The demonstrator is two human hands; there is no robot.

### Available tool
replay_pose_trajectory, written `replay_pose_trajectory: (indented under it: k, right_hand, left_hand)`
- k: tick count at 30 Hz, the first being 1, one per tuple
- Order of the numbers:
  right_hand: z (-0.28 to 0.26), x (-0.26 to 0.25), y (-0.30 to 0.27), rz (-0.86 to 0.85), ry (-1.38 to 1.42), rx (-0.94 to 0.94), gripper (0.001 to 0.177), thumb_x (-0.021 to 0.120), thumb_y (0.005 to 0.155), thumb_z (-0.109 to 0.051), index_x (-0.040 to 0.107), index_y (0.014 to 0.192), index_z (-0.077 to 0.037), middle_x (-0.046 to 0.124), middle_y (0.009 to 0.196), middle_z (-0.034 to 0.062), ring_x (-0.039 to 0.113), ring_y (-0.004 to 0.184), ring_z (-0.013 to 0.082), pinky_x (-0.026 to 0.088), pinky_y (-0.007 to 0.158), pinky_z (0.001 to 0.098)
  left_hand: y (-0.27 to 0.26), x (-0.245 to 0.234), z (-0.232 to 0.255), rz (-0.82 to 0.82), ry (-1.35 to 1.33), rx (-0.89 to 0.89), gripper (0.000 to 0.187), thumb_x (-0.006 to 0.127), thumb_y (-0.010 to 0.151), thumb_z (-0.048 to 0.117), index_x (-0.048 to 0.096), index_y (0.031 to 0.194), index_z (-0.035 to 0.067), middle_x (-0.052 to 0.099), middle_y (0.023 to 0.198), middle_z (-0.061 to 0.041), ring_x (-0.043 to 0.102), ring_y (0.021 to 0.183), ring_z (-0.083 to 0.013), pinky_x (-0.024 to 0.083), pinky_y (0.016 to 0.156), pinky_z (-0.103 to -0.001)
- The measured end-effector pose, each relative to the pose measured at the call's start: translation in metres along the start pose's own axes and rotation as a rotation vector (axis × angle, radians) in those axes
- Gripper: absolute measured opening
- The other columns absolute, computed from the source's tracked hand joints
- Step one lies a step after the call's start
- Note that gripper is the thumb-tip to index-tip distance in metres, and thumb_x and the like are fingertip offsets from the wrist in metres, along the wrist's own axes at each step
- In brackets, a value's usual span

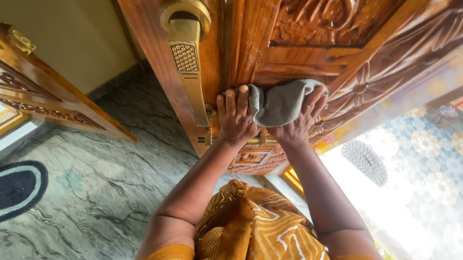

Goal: The person wipes the surface of a wooden door with a cloth, moving from the upper section down to the handle and carved details. The person then moves to a second ornate wooden door and continues wiping the surface and carvings.

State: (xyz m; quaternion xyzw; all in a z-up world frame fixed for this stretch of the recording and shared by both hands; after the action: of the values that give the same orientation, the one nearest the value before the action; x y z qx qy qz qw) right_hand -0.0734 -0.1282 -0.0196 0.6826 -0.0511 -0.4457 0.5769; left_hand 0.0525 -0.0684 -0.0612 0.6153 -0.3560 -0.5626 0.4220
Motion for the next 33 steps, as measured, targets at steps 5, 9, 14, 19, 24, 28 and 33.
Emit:
replay_pose_trajectory:
  k: [5, 9, 14, 19, 24, 28, 33]
  right_hand:
    - [-0.009, 0.011, -0.038, -0.064, 0.009, -0.016, 0.057, 0.055, 0.103, -0.044, 0.054, 0.151, -0.013, 0.037, 0.161, 0.0231, 0.012, 0.154, 0.0557, 0.006, 0.124, 0.0676]
    - [-0.012, 0.019, -0.063, -0.17, 0.046, -0.011, 0.054, 0.055, 0.1, -0.04, 0.058, 0.147, -0.015, 0.046, 0.155, 0.0198, 0.026, 0.148, 0.0561, 0.014, 0.12, 0.0678]
    - [-0.01, 0.035, -0.096, -0.246, 0.125, -0.037, 0.053, 0.055, 0.098, -0.036, 0.058, 0.143, -0.009, 0.048, 0.152, 0.0192, 0.031, 0.146, 0.0549, 0.014, 0.123, 0.0705]
    - [-0.01, 0.03, -0.111, -0.307, 0.19, -0.005, 0.053, 0.058, 0.096, -0.042, 0.055, 0.142, -0.014, 0.046, 0.153, 0.0151, 0.025, 0.15, 0.0499, 0.004, 0.122, 0.0715]
    - [0.009, 0.02, -0.082, -0.276, 0.216, 0.123, 0.07, 0.045, 0.097, -0.053, 0.049, 0.149, -0.007, 0.019, 0.166, 0.0289, -0.005, 0.153, 0.0519, -0.016, 0.113, 0.0731]
    - [0.033, -0.013, -0.008, -0.052, 0.148, 0.123, 0.089, 0.025, 0.101, -0.076, 0.043, 0.16, -0.012, -0.004, 0.174, 0.0208, -0.022, 0.157, 0.0406, -0.022, 0.122, 0.0673]
    - [0.067, -0.083, 0.103, 0.217, 0.017, 0.203, 0.105, 0.007, 0.096, -0.083, 0.027, 0.163, -0.004, -0.014, 0.174, 0.0157, -0.027, 0.155, 0.0329, -0.024, 0.123, 0.062]
  left_hand:
    - [-0.031, 0.004, 0.003, -0.011, -0.03, 0.061, 0.044, 0.051, 0.105, 0.036, 0.055, 0.137, 0.007, 0.039, 0.156, -0.014, 0.035, 0.141, -0.0416, 0.032, 0.112, -0.065]
    - [-0.047, 0.002, 0.004, -0.129, -0.062, 0.064, 0.043, 0.061, 0.094, 0.026, 0.057, 0.135, 0.014, 0.044, 0.151, -0.009, 0.042, 0.134, -0.0363, 0.037, 0.109, -0.061]
    - [-0.062, -0.003, 0.01, -0.304, -0.123, 0.049, 0.05, 0.067, 0.091, 0.023, 0.055, 0.139, 0.012, 0.051, 0.146, -0.009, 0.05, 0.127, -0.0351, 0.04, 0.107, -0.057]
    - [-0.064, -0.012, 0.016, -0.307, -0.164, 0.017, 0.051, 0.065, 0.093, 0.025, 0.051, 0.139, 0.011, 0.052, 0.148, -0.015, 0.051, 0.128, -0.0405, 0.039, 0.108, -0.062]
    - [-0.033, -0.012, 0.025, -0.308, -0.12, -0.058, 0.056, 0.056, 0.099, 0.039, 0.052, 0.146, 0.009, 0.047, 0.154, -0.021, 0.048, 0.129, -0.0482, 0.033, 0.105, -0.071]
    - [0.044, -0.024, 0.026, -0.175, -0.044, -0.101, 0.054, 0.047, 0.103, 0.046, 0.055, 0.144, 0.012, 0.041, 0.157, -0.023, 0.038, 0.138, -0.053, 0.03, 0.104, -0.075]
    - [0.172, -0.085, 0.035, -0.024, 0.107, -0.069, 0.049, 0.052, 0.101, 0.042, 0.059, 0.136, 0.008, 0.046, 0.152, -0.026, 0.035, 0.137, -0.0566, 0.029, 0.106, -0.074]
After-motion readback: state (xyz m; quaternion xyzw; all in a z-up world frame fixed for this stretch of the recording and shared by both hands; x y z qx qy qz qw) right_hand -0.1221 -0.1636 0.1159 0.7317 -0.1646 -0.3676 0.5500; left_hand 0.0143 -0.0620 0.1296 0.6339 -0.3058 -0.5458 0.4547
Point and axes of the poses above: each hand's wrist, its own y-axis towards the middle knuckle, its own x-axis out of the palm, z = x × y, the point moved 8 cm from there along y, towards the middle knuckle
